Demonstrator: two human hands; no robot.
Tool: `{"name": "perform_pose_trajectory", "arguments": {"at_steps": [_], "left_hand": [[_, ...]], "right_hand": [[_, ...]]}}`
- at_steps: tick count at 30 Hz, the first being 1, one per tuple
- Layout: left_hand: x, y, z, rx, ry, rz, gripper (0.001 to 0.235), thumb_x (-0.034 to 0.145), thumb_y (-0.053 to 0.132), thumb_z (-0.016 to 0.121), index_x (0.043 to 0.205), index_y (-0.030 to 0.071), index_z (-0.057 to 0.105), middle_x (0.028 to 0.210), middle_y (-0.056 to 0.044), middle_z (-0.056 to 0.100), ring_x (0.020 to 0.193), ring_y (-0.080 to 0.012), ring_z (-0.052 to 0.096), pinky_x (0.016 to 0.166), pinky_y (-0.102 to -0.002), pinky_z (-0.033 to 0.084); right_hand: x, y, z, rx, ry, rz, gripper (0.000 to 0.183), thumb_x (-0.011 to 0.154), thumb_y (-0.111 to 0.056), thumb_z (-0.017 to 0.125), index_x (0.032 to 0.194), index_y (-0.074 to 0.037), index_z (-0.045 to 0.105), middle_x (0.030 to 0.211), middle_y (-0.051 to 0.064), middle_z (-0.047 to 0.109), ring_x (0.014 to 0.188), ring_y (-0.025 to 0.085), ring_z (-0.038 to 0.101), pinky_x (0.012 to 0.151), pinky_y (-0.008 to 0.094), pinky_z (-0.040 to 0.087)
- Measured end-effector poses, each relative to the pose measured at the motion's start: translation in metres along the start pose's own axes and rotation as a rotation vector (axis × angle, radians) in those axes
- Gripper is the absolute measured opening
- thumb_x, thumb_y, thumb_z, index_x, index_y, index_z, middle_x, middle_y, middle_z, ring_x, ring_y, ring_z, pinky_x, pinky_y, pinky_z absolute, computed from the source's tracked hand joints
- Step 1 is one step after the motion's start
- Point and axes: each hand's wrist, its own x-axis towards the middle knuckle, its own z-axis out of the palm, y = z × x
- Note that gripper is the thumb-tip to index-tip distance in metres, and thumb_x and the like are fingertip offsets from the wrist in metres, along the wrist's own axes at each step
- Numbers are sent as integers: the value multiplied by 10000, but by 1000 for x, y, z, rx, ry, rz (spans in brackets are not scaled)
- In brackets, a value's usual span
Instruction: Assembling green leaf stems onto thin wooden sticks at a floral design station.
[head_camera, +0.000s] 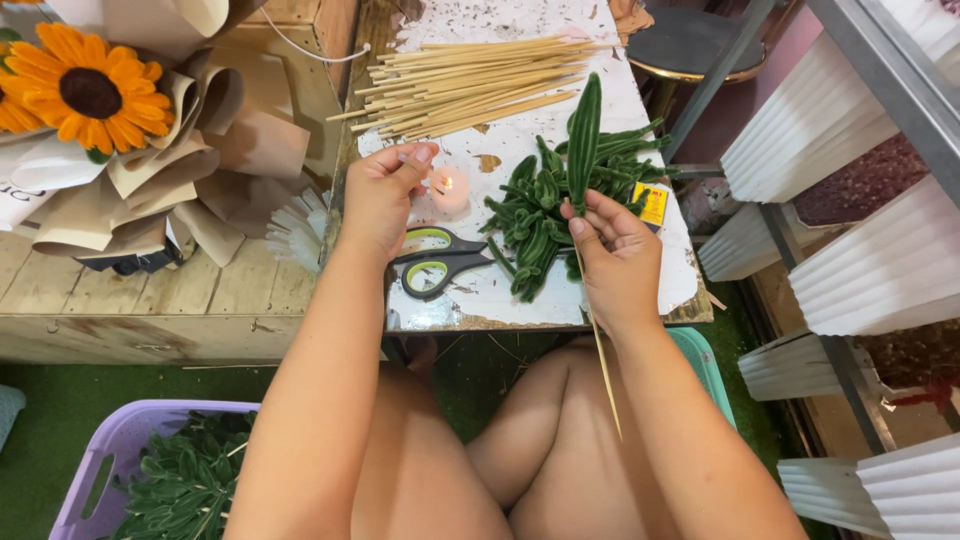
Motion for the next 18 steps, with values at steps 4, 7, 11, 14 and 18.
{"name": "perform_pose_trajectory", "arguments": {"at_steps": [4, 7, 11, 14, 18], "left_hand": [[-1, 2, 1, -7, 4, -6, 159, 952, 138, 762, 1057, 22, 792, 648, -12, 595, 576, -62, 558, 577, -155, 501], [2, -2, -1, 4, 3, -15, 156, 957, 137, 759, 1060, 25, 793, 638, -13, 594, 567, -59, 555, 571, -162, 504], [0, 0, 0, 10, 1, -12, 150, 960, 129, 754, 1065, 31, 797, 638, -15, 598, 569, -64, 559, 575, -164, 499], [-1, 1, 0, 11, 2, -11, 150, 958, 128, 759, 1064, 29, 797, 640, -20, 600, 569, -69, 557, 577, -171, 495], [-1, 0, -1, 9, -4, -5, 158, 954, 138, 765, 1064, 29, 797, 645, -20, 606, 575, -72, 571, 576, -169, 498]], "right_hand": [[-1, -3, 2, 7, 12, 4, 331, 970, 15, 705, 1298, 1, 663, 1104, 162, 774, 1016, 135, 745, 936, 239, 577], [-1, -2, 2, 0, 15, 19, 311, 969, 13, 707, 1278, 1, 672, 1082, 148, 781, 1006, 127, 745, 927, 230, 568], [0, 2, 0, -16, 4, 26, 284, 965, -6, 723, 1246, -36, 694, 1057, 119, 790, 961, 80, 734, 909, 206, 566], [-1, 3, -1, -19, 8, 30, 268, 966, -14, 725, 1231, -40, 696, 1050, 120, 791, 958, 88, 738, 902, 206, 566], [-1, 1, 1, -16, 14, 46, 210, 988, -50, 712, 1198, -52, 709, 1015, 106, 795, 924, 68, 719, 847, 187, 560]]}}
